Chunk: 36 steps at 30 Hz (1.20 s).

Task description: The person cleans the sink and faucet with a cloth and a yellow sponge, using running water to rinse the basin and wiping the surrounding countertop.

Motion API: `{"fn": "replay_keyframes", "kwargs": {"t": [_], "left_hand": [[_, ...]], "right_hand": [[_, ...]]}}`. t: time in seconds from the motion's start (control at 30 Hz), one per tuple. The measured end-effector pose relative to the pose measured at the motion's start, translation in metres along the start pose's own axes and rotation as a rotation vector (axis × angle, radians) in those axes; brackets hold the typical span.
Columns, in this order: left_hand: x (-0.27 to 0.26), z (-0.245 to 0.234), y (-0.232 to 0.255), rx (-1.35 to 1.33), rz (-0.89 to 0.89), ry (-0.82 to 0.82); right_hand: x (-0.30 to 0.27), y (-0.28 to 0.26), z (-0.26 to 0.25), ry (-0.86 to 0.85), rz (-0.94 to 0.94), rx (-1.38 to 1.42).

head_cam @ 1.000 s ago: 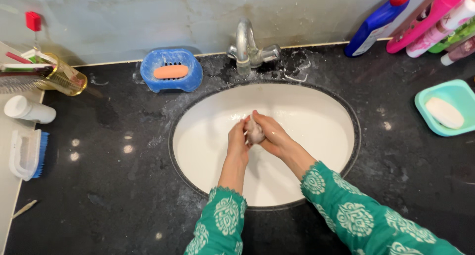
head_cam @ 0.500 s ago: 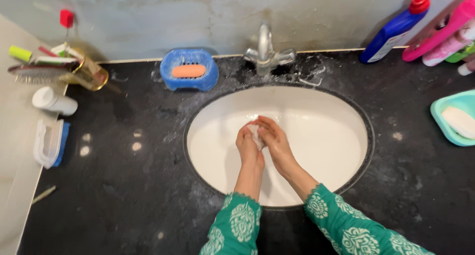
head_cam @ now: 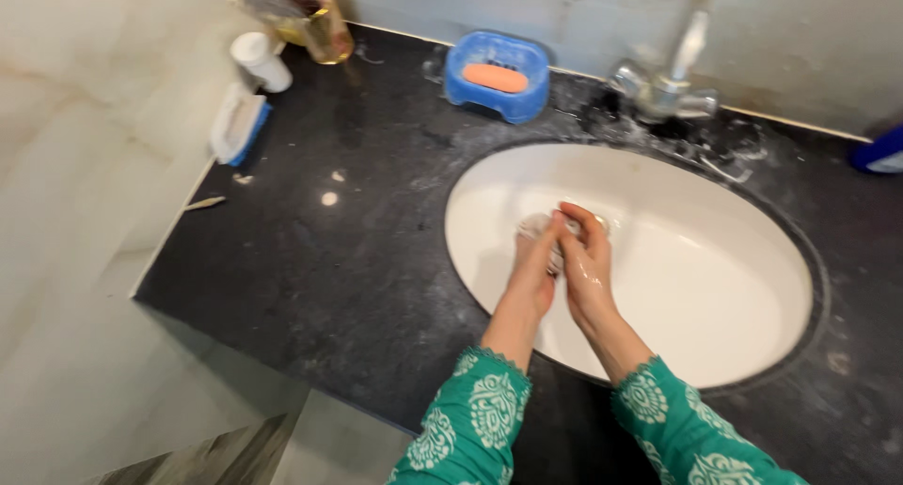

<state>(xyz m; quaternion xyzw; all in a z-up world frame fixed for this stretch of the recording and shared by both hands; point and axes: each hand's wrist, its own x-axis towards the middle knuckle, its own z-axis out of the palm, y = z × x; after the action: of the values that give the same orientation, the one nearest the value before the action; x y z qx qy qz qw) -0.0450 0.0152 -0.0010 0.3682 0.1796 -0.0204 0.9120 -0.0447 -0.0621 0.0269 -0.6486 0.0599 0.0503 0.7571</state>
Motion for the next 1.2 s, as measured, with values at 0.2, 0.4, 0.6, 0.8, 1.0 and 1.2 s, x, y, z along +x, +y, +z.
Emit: {"fn": "replay_keyframes", "kwargs": {"t": [0.2,0.4,0.6,0.8,1.0,1.2], "left_hand": [[-0.019,-0.019,0.038,0.087,-0.251,0.130],[-0.011,-0.050,0.121,-0.005,-0.122,0.255],[0.021,-0.110,0.235,-0.131,-0.046,0.413],[0.072,-0.146,0.336,-0.257,0.045,0.421],[0.132,-0.185,0.378,-0.459,0.207,0.358],[0.183,-0.215,0.370,-0.620,0.212,0.447]], "right_hand": [[-0.010,-0.010,0.026,0.058,-0.152,-0.286],[0.003,-0.009,0.124,0.092,-0.117,-0.237],[0.042,-0.013,0.265,-0.070,-0.017,-0.103],[0.102,-0.023,0.380,-0.177,-0.026,-0.063],[0.175,-0.025,0.447,-0.245,-0.261,-0.086],[0.198,-0.038,0.464,-0.042,-0.313,-0.299]]}}
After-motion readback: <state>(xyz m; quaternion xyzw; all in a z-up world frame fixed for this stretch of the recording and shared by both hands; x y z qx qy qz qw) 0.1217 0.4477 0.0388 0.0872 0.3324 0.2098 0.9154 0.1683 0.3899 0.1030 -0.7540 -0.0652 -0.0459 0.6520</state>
